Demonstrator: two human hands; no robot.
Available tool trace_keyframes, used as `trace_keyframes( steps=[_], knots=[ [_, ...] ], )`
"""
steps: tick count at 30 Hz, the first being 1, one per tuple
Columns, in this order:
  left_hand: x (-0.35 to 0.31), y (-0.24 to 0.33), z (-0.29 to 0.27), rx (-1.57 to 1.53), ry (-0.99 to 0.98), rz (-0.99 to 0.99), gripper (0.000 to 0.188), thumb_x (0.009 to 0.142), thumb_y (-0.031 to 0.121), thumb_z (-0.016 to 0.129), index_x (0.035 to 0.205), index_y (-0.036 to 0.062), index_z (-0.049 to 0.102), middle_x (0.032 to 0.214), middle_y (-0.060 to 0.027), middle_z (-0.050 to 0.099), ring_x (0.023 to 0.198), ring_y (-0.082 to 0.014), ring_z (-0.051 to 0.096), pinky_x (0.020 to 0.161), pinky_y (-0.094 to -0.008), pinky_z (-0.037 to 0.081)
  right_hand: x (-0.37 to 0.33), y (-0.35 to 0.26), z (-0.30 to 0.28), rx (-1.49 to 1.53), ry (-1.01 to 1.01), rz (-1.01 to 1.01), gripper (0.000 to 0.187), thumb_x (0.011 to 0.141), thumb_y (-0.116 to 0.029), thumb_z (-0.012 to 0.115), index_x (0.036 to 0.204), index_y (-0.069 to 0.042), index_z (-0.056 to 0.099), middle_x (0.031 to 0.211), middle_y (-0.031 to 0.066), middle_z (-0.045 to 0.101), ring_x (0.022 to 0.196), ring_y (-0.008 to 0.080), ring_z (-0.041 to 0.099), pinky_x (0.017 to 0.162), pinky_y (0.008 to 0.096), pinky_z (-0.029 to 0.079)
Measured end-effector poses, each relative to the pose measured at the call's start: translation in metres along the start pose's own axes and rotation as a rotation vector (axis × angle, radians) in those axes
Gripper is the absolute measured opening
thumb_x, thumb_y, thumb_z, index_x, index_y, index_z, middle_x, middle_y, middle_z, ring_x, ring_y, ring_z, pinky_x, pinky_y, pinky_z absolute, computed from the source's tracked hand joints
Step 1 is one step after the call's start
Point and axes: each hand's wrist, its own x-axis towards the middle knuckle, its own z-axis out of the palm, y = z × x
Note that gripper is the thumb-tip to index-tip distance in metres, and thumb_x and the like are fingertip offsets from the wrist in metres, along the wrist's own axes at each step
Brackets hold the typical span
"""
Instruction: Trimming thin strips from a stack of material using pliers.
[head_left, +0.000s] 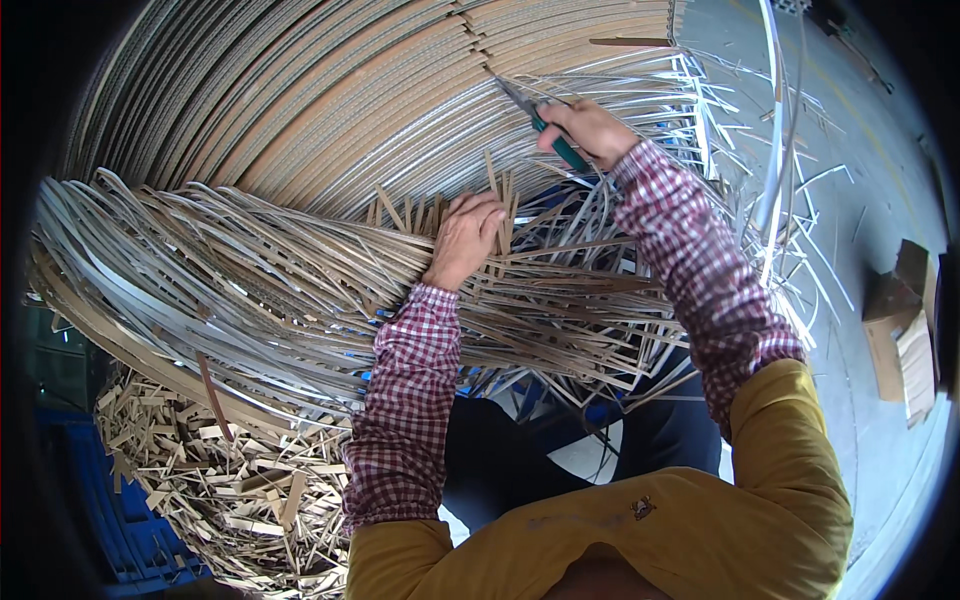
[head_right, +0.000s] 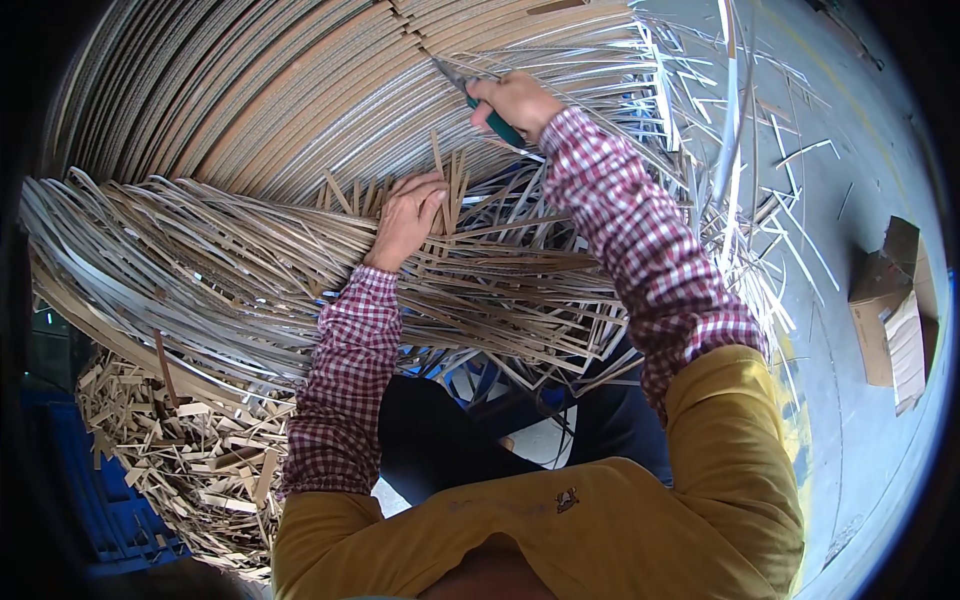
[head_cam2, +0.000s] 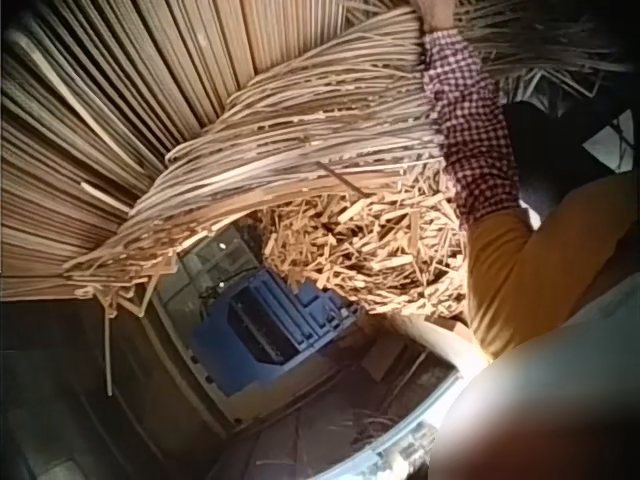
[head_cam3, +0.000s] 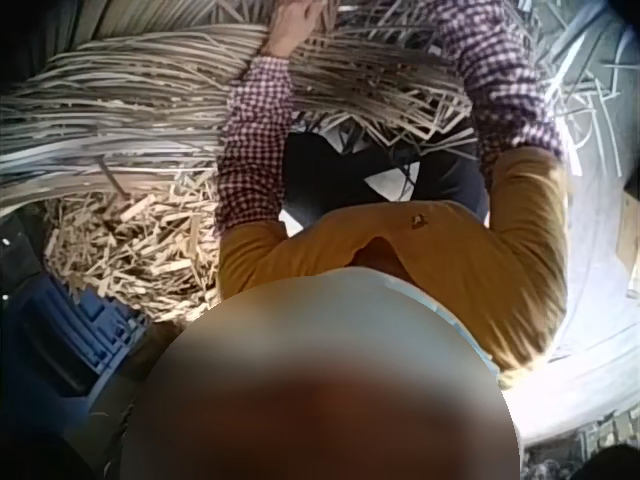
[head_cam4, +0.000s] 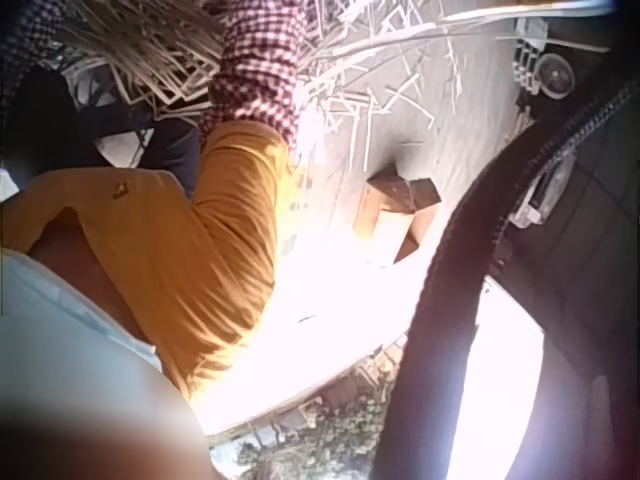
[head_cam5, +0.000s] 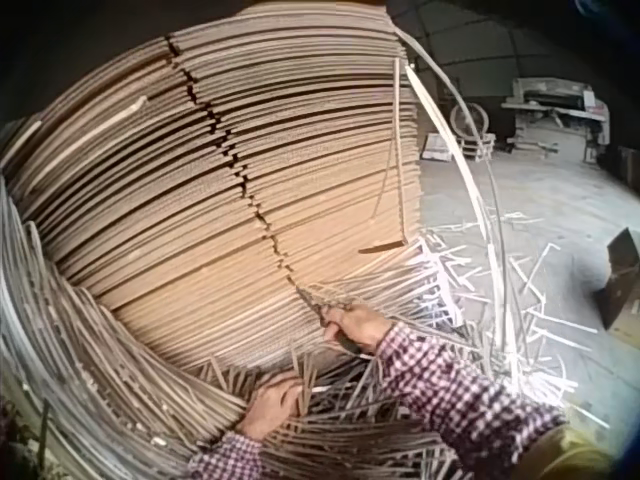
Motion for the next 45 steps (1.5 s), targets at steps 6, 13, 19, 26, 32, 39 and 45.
trace_keyframes(
  steps=[6,13,19,26,32,39,45],
  knots=[
    [0.006,0.019,-0.009,-0.019,0.272,0.095,0.024,0.087,0.018,0.052,0.105,0.0053,0.062,0.114,-0.0116,0.056,0.111,-0.0307,0.047,0.094,-0.0401,0.037,0.003,0.035,0.023,0.063,0.098,-0.136,0.049,0.088,-0.038,0.047,0.057,-0.001,0.058,0.047,0.0073,0.052,0.041,0.0184,0.051,0.049,0.0310,0.044],
    [0.004,0.035,-0.015,-0.291,-0.045,0.027,0.025,0.091,0.021,0.049,0.107,0.0056,0.060,0.109,-0.0142,0.058,0.096,-0.0245,0.058,0.086,-0.0403,0.045,-0.121,0.082,0.003,-0.188,-0.336,-0.055,0.046,0.091,-0.035,0.047,0.062,-0.002,0.062,0.048,0.0041,0.055,0.046,0.0129,0.052,0.050,0.0296,0.044],
    [-0.011,-0.004,-0.008,-0.024,-0.248,-0.256,0.028,0.087,0.024,0.054,0.104,0.0027,0.062,0.102,-0.0156,0.061,0.085,-0.0280,0.061,0.077,-0.0390,0.047,-0.068,0.023,-0.009,-0.356,-0.202,-0.055,0.045,0.090,-0.040,0.047,0.069,-0.006,0.067,0.052,0.0054,0.053,0.044,0.0143,0.043,0.051,0.0328,0.042],
    [-0.010,0.002,-0.003,-0.035,-0.220,-0.208,0.029,0.086,0.024,0.056,0.104,0.0017,0.060,0.102,-0.0157,0.059,0.087,-0.0344,0.058,0.075,-0.0418,0.046,0.006,0.000,0.001,-0.004,-0.037,-0.010,0.046,0.089,-0.037,0.050,0.075,0.004,0.064,0.063,0.0083,0.062,0.050,0.0128,0.054,0.045,0.0244,0.047],
    [-0.005,0.008,-0.003,-0.130,0.144,-0.037,0.026,0.086,0.019,0.054,0.106,0.0027,0.060,0.106,-0.0142,0.058,0.090,-0.0304,0.059,0.078,-0.0375,0.047,0.003,0.009,0.017,-0.103,-0.021,-0.048,0.043,0.090,-0.035,0.047,0.073,0.001,0.064,0.060,0.0068,0.061,0.049,0.0119,0.055,0.046,0.0257,0.046],
    [0.009,0.030,-0.024,-0.226,0.150,0.185,0.028,0.088,0.020,0.051,0.109,0.0042,0.060,0.110,-0.0142,0.058,0.099,-0.0292,0.057,0.086,-0.0366,0.044,-0.114,0.089,0.016,-0.079,-0.449,-0.069,0.045,0.092,-0.038,0.045,0.069,-0.005,0.065,0.059,0.0059,0.059,0.047,0.0116,0.052,0.050,0.0296,0.047],
    [-0.013,-0.017,-0.005,0.092,-0.253,-0.110,0.027,0.087,0.024,0.052,0.099,0.0026,0.064,0.101,-0.0125,0.062,0.092,-0.0306,0.056,0.083,-0.0393,0.045,-0.031,0.013,0.001,-0.236,-0.029,-0.152,0.047,0.088,-0.045,0.049,0.070,-0.005,0.068,0.065,0.0069,0.061,0.048,0.0154,0.045,0.051,0.0334,0.040]
  ],
)
